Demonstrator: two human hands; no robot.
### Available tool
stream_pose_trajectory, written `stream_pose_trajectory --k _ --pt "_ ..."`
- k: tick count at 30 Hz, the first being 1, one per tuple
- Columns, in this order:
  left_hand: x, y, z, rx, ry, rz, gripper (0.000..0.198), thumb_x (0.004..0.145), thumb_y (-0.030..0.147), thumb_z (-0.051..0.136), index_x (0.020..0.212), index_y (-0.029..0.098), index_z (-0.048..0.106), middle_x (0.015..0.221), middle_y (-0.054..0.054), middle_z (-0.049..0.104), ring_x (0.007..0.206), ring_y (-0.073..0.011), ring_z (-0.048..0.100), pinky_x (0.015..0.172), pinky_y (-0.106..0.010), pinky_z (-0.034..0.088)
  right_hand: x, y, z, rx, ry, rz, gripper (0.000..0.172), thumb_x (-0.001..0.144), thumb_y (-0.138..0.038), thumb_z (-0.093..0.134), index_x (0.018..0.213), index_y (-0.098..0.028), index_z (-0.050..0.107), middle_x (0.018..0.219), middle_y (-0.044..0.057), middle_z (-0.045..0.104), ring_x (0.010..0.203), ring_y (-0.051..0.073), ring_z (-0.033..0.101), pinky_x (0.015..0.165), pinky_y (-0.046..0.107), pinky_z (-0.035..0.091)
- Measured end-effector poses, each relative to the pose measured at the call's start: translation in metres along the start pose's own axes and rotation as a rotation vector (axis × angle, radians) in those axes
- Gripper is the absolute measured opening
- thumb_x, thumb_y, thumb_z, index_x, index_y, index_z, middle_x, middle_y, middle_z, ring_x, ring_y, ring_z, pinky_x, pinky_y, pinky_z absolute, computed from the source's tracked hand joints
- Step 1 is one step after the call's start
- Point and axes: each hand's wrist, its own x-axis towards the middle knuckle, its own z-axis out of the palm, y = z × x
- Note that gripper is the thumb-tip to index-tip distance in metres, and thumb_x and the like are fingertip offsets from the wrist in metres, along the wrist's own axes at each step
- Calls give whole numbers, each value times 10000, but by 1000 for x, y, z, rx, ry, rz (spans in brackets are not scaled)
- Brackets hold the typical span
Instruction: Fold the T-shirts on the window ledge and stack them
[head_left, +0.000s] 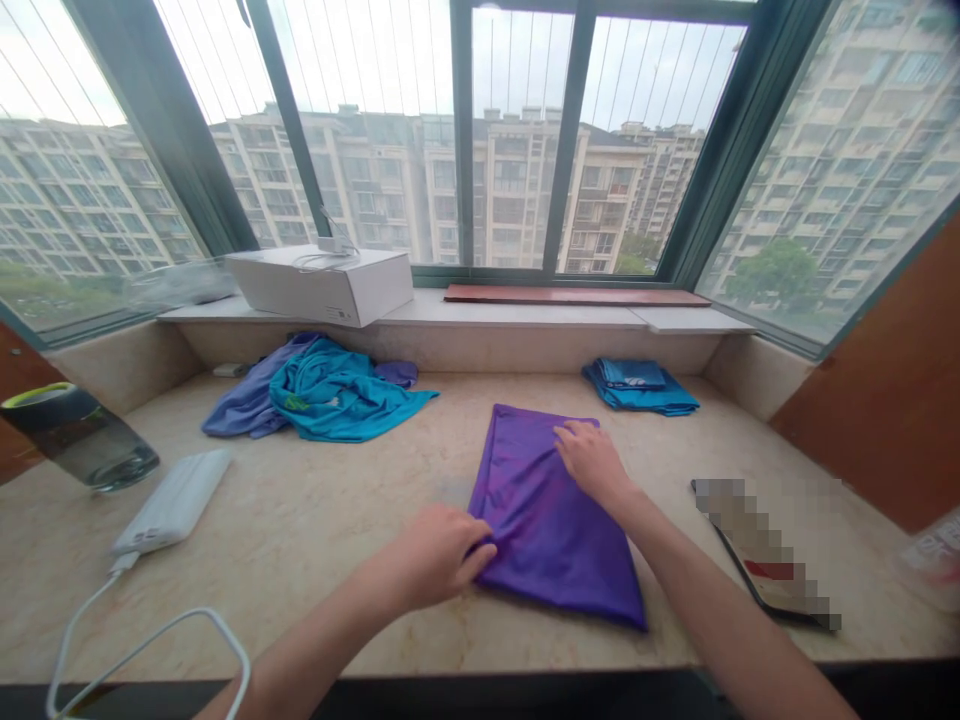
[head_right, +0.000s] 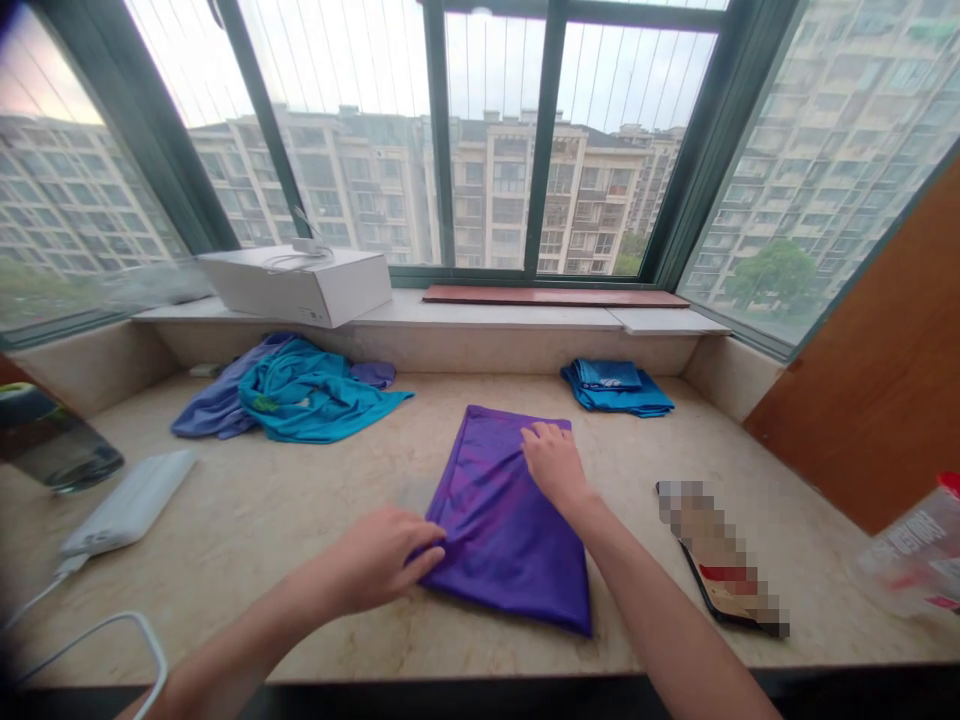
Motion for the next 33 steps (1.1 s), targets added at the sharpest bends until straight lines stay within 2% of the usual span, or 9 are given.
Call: stream_pose_trajectory --k 2,4,8,10,14,19,23,28,33 --pt "-5 14 -2 -5 -20 72 285 1012 323 448 943 229 708 813 -46 740 734 -209 707 689 -289 518 -13 -17 -1 121 -89 -99 466 1052 -409 380 1387 -178 606 1382 172 628 1251 303 600 1058 444 454" --pt "4 10 -1 68 19 56 241 984 216 462 959 213 702 840 -56 740 776 -208 711 718 -287 526 -24 -31 2 192 -174 -237 537 1038 -511 391 1453 -207 546 1480 156 549 1360 320 515 1102 467 425" --pt "40 -37 7 218 151 -52 372 890 6 476 1155 175 674 1143 -115 724 1106 -237 674 955 -341 521 -36 -42 -6 229 -191 -438 488 1044 -407 436 1506 -252 475 1595 114 403 1478 303 362 1192 524 318" --pt "50 -64 13 247 155 -93 424 879 -24 476 1225 149 650 1276 -152 676 1203 -253 636 1031 -374 494 -51 -42 -18 240 -113 -422 424 1032 -317 470 1435 -219 563 1546 121 480 1444 297 421 1194 522 327" --pt "45 -100 20 244 125 -140 410 838 -49 516 1160 142 685 1249 -160 693 1156 -265 670 994 -377 526 -115 -43 -35 331 -27 -340 401 995 -347 558 1374 -229 613 1387 94 643 1252 258 615 1070 425 504" --pt "30 -118 24 209 121 -163 457 836 -61 498 1181 174 684 1306 -130 673 1183 -238 655 970 -329 531 -185 -42 -14 234 116 -235 438 897 -282 691 1326 -204 639 1324 110 679 1175 313 653 979 463 563" --pt "30 -121 24 170 137 -153 352 862 -24 509 1077 175 704 1124 -108 725 1070 -215 690 924 -305 541 -186 -43 -5 239 267 -256 263 963 -155 548 1174 -204 696 1172 87 744 1042 271 706 934 469 568" --pt "28 -122 17 126 207 -147 232 904 39 519 1013 155 687 981 -101 709 932 -202 702 877 -307 553 -173 -47 -27 372 493 -250 183 966 -129 568 1113 -177 665 1070 93 755 1015 238 704 922 435 565" --pt "21 -125 12 87 251 -155 210 941 85 487 981 164 678 956 -88 702 912 -199 702 875 -309 551 -176 -64 -34 422 381 -468 194 961 -99 557 1083 -191 676 1073 77 754 1052 232 694 945 426 565"
